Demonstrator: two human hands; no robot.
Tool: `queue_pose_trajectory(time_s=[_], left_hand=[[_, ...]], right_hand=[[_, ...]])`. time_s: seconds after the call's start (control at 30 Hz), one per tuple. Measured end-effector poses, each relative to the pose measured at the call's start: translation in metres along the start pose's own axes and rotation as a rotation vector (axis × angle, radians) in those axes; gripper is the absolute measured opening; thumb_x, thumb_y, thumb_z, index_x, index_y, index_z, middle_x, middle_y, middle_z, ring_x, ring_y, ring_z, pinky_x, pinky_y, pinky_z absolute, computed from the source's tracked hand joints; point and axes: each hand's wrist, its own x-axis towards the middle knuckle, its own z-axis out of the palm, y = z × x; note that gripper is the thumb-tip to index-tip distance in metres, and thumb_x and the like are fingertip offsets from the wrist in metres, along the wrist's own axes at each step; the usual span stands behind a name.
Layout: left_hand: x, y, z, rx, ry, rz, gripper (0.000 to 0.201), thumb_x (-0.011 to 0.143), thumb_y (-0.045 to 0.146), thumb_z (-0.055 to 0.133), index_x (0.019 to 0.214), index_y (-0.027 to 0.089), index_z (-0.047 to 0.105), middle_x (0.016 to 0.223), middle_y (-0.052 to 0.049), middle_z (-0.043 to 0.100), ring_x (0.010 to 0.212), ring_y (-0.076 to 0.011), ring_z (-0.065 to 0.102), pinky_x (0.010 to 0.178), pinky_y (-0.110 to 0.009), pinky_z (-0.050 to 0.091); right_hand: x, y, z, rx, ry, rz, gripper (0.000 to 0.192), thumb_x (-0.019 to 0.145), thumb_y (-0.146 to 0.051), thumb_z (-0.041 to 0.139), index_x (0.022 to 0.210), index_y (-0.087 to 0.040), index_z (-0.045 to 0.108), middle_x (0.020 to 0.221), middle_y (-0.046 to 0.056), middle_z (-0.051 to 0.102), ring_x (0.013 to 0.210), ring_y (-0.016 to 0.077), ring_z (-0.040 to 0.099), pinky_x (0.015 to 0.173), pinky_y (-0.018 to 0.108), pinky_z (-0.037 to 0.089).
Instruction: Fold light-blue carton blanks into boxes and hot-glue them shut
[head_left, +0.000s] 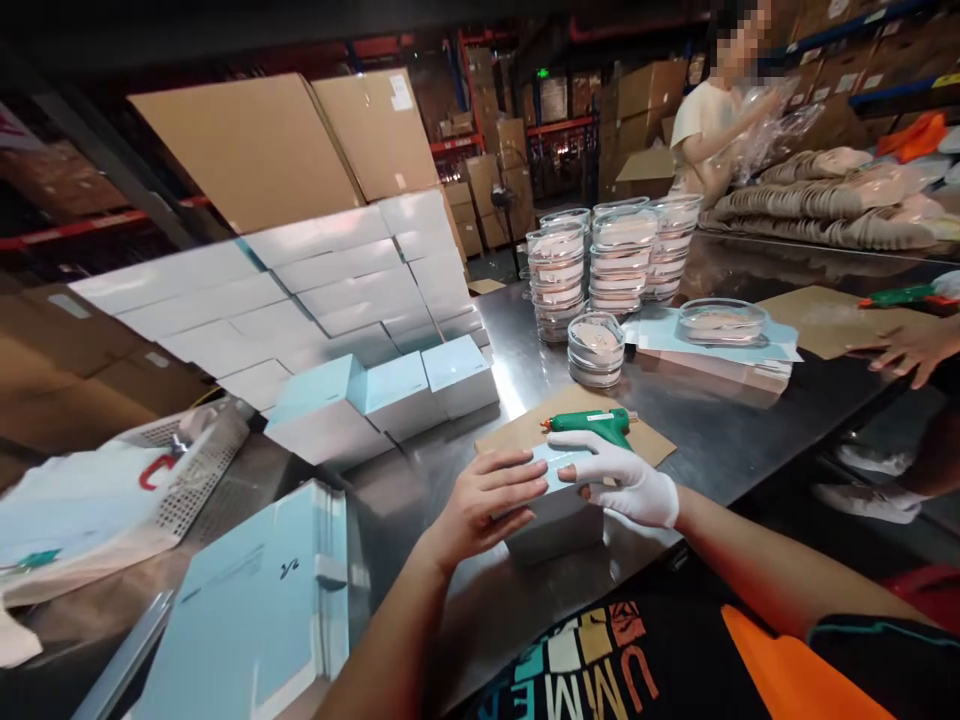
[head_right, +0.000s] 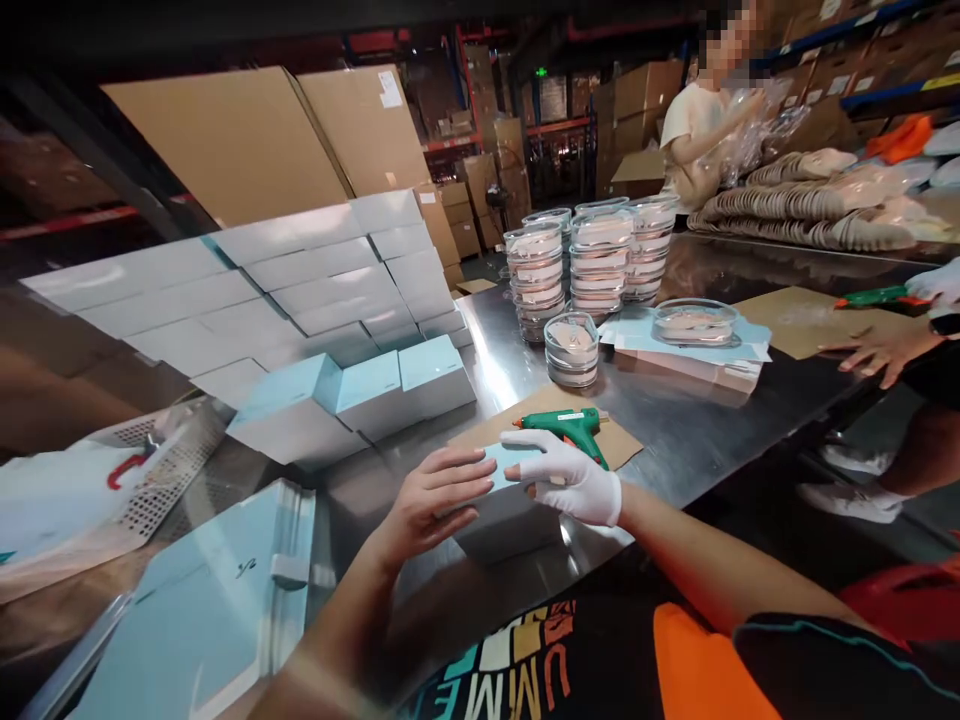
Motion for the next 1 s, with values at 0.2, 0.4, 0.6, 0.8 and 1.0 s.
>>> queue_pose_trajectory(time_s=[0.2,0.4,0.6,0.8,1.0], left_hand=[[-0.004,-0.001,0.005,0.025,-0.015,-0.016,0.040,0.107,0.029,0.059,0.148,0.030,0.062,0.139,-0.011,0.075,0.142,-0.0253,0.061,0.118,-0.046,0.045],[-0.023,-0.009,0.023,-0.149,0.352,-0.562,0.098,0.089,0.061,0.079,0.168,0.031,0.031,0.172,-0.021,0.040,0.160,-0.0390,0.037,0.126,-0.061,0.033],[-0.035,0.013,0.074,-0.896,0.634,-1.249,0.127,0.051,0.070,0.099,0.158,0.032,0.041,0.152,-0.023,0.060,0.130,-0.0404,0.067,0.103,-0.052,0.056],[-0.008,0.030,0.079,-1.048,0.858,-1.184,0.077,0.058,0.048,0.101,0.123,0.022,0.069,0.113,-0.012,0.079,0.104,-0.0325,0.076,0.087,-0.042,0.061],[0.011,-0.043,-0.006,-0.997,1.171,-1.219,0.046,0.069,0.033,0.094,0.104,0.016,0.070,0.086,-0.005,0.078,0.072,-0.0198,0.072,0.074,-0.033,0.060]], right_hand=[[0.001,0.000,0.002,0.006,-0.013,0.010,0.031,0.108,-0.038,0.063,0.136,-0.029,0.074,0.160,0.016,0.053,0.154,0.0298,0.048,0.123,0.054,0.042],[0.003,0.001,-0.001,0.028,0.380,0.199,0.025,0.100,-0.042,0.073,0.119,-0.029,0.081,0.153,0.012,0.064,0.143,0.0293,0.059,0.123,0.052,0.045],[0.026,0.019,-0.016,0.185,0.891,0.521,0.058,0.087,-0.054,0.080,0.134,-0.021,0.073,0.122,0.010,0.079,0.109,0.0273,0.076,0.098,0.042,0.065],[0.044,0.031,0.003,0.315,0.725,0.427,0.093,0.091,-0.057,0.076,0.169,-0.032,0.030,0.172,0.014,0.041,0.148,0.0293,0.055,0.116,0.045,0.055],[0.005,0.065,0.031,0.093,0.330,0.468,0.075,0.098,-0.050,0.065,0.164,-0.027,0.037,0.162,0.019,0.052,0.138,0.0322,0.064,0.115,0.056,0.054]])
